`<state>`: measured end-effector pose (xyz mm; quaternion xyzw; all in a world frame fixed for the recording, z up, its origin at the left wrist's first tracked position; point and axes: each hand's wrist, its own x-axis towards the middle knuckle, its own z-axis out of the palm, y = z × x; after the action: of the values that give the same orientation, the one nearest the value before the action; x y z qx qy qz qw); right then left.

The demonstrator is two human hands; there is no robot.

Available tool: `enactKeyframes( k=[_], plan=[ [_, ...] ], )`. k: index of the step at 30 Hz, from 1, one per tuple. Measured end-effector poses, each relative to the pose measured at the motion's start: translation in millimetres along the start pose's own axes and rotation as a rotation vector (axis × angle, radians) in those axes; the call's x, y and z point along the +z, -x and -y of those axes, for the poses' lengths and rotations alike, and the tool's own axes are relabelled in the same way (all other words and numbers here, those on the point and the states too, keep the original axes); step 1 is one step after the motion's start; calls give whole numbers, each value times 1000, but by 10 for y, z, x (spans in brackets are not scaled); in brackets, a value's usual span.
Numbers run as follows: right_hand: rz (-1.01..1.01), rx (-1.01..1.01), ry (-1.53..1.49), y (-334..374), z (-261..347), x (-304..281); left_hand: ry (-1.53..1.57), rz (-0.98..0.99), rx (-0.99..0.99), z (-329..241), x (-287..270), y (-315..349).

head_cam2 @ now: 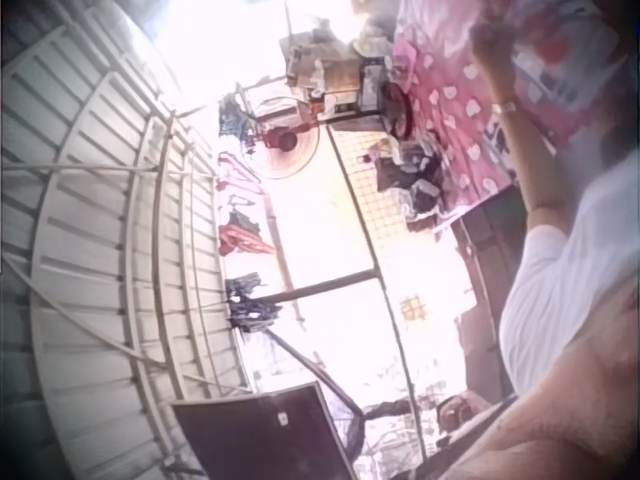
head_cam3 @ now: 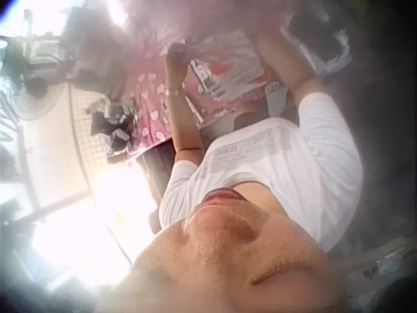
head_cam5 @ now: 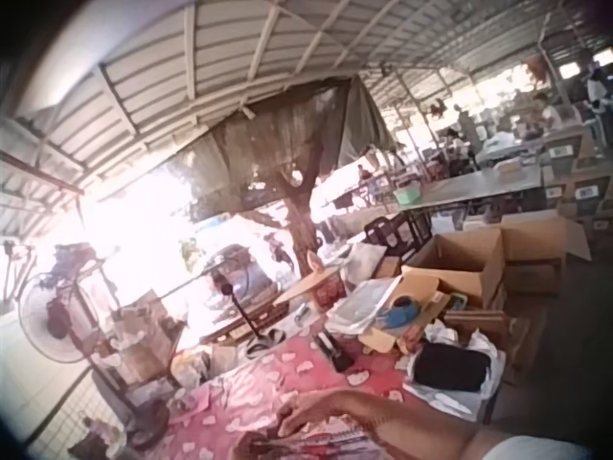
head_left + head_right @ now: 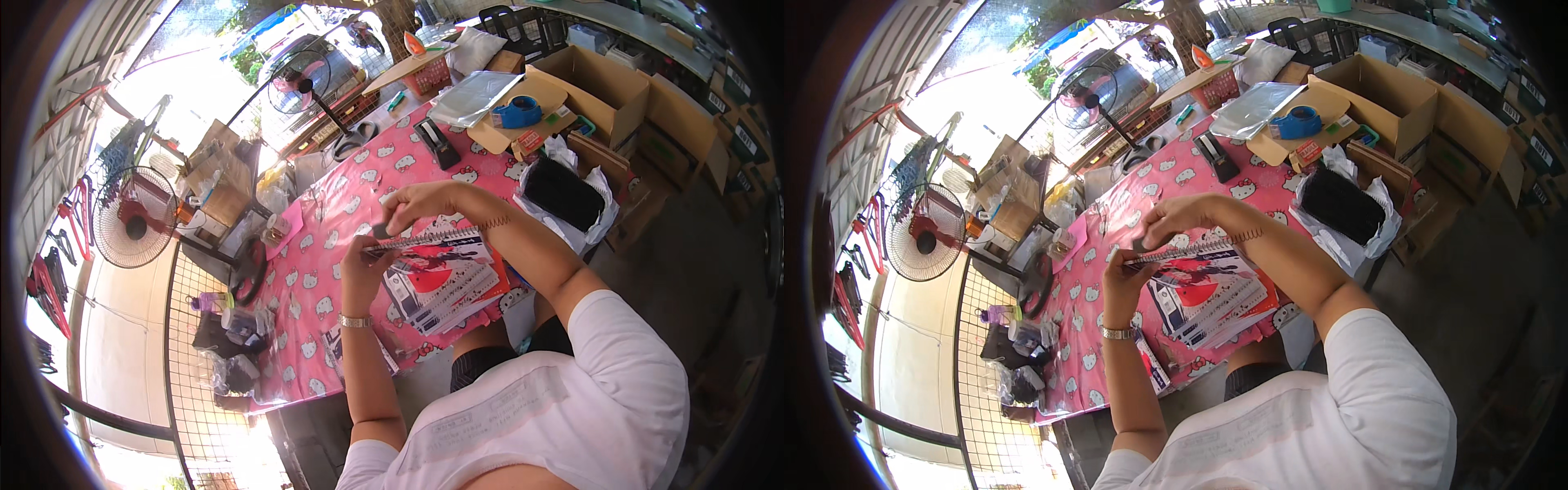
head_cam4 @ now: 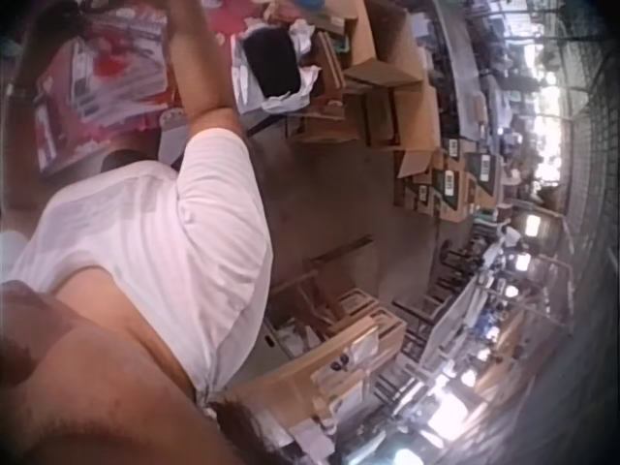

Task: The person assembles notepads by hand, inserting a spiral binding through pre-punched holes in paper stacks and a cover, then using a pair of scissors to trim the binding.

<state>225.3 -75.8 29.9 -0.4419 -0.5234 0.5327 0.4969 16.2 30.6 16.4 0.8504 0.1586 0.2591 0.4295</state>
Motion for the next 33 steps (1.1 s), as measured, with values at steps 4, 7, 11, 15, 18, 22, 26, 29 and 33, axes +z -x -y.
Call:
enactKeyframes(
  k=[4, 7, 11, 15, 18, 22, 26, 29, 33],
  plan=[
    [-7, 3, 95, -118, -61, -2, 13, -82, 8, 62, -11, 3],
    [-376, 124, 587, -23, -356, -225, -59, -124, -25, 89, -70, 45],
    [-1101, 290, 1112, 586, -1727, -826, 173, -198, 10, 77, 15, 85],
    [-790, 156, 1018, 1360, -2689, -642, 179, -210, -100, 33, -4, 201],
    [-824, 150, 1270, 1654, -2508, 282, 98, -307, -146, 127, -27, 395],
    [-800, 335, 1482, 2159, -2507, 638, -38, -339, 14, 145, 194, 292],
    [-1084, 174, 1161, 2181, -2440, 387, 140, -260, -167, 42, 150, 250],
    [-1355, -229, 749, 1876, -1811, 594, 47, -274, -76, 88, 141, 316],
    [-907, -455, 762, 1418, -781, 1072, 94, -275, -76, 20, 141, 299]
  ],
)
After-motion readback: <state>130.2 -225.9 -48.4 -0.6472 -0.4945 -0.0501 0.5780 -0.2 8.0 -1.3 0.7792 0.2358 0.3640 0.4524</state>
